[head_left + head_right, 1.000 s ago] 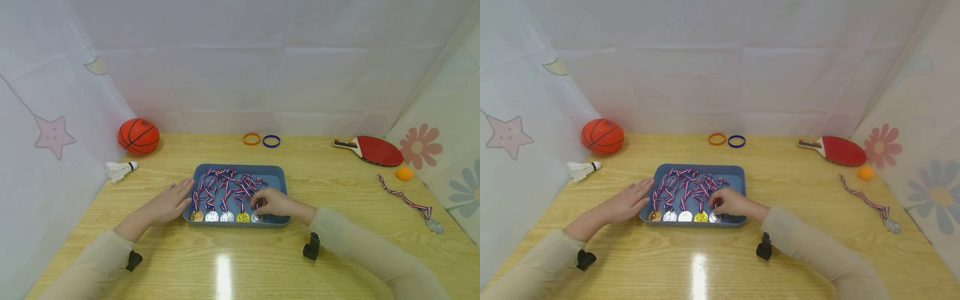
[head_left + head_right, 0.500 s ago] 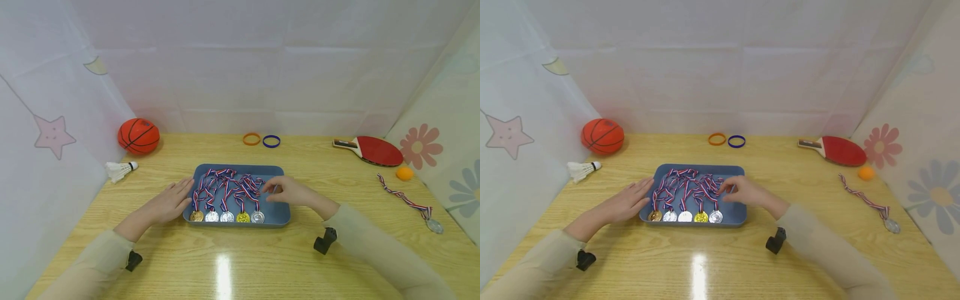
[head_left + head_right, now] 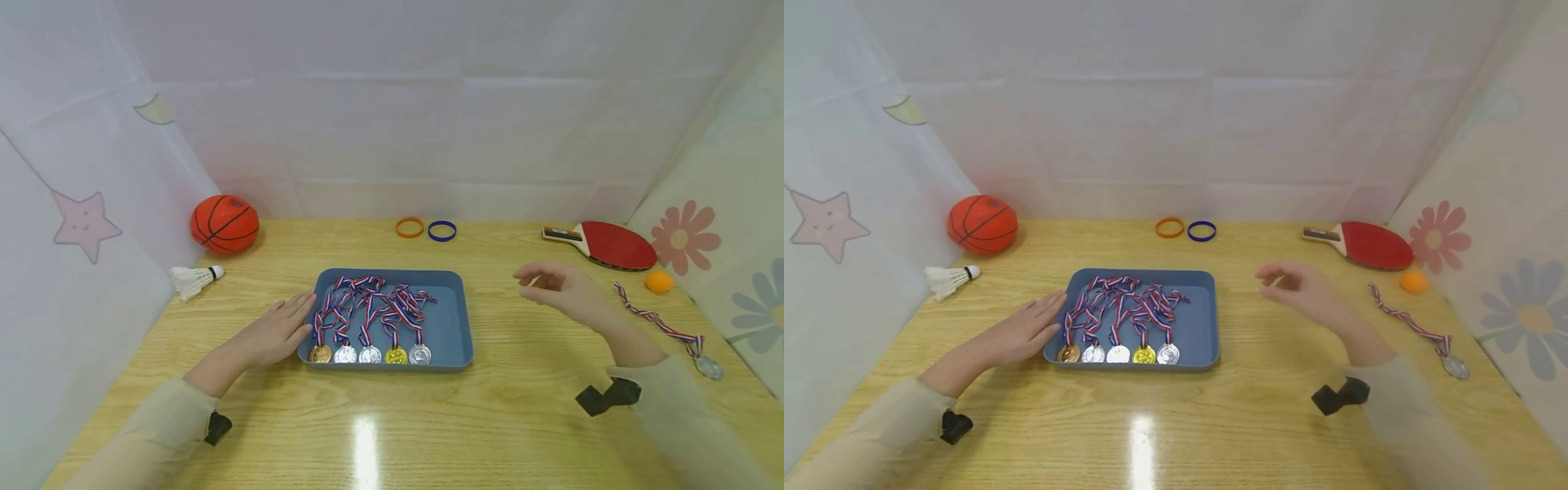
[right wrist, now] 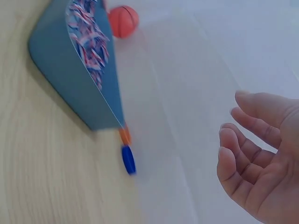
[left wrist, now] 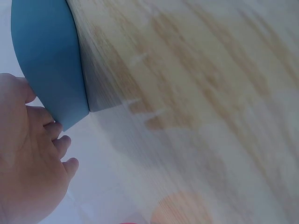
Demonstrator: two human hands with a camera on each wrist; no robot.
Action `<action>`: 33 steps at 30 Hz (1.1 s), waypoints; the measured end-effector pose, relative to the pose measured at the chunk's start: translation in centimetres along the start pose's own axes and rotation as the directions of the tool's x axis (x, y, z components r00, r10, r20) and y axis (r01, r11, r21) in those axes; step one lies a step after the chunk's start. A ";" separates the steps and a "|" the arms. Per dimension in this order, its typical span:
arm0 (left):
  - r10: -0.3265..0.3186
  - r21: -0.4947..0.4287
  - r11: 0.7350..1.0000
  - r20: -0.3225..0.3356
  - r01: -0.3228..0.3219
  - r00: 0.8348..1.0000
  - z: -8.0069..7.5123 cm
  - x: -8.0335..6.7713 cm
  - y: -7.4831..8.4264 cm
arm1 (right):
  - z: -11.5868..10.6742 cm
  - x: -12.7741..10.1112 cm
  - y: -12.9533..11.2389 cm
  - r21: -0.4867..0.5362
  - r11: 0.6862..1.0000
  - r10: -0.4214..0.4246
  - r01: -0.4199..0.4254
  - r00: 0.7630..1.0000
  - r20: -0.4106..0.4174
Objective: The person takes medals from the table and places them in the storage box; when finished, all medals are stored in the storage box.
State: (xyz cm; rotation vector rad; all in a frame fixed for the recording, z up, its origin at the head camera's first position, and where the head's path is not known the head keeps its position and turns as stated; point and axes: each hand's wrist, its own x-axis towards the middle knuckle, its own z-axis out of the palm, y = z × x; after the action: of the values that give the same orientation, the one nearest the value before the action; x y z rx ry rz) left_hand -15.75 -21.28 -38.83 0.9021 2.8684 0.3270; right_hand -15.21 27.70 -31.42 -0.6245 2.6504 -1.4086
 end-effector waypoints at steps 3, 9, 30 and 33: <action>-0.001 0.000 1.000 0.000 0.001 1.000 0.0 -0.1 0.0 | -2.3 -1.8 1.4 0.007 1.000 0.009 -0.008 0.996 -0.094; 0.000 -0.002 1.000 -0.002 0.000 1.000 0.1 -0.1 -0.1 | -6.6 -5.7 4.6 -0.010 0.992 0.121 -0.128 0.960 -0.253; -0.002 -0.009 1.000 -0.003 0.002 1.000 -0.2 0.0 0.1 | -14.0 -17.0 23.9 -0.322 0.824 0.346 -0.467 0.863 -0.368; 0.002 -0.012 1.000 -0.003 -0.002 1.000 -0.3 0.1 0.1 | -13.5 -17.2 22.3 -0.342 0.796 0.392 -0.499 0.856 -0.337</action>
State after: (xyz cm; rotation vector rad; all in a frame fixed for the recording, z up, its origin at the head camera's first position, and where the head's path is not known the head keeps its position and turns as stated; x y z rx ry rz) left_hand -15.83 -21.21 -38.54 0.9027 2.8658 0.3453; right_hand -9.97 55.90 -43.77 0.1997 3.0379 -0.8311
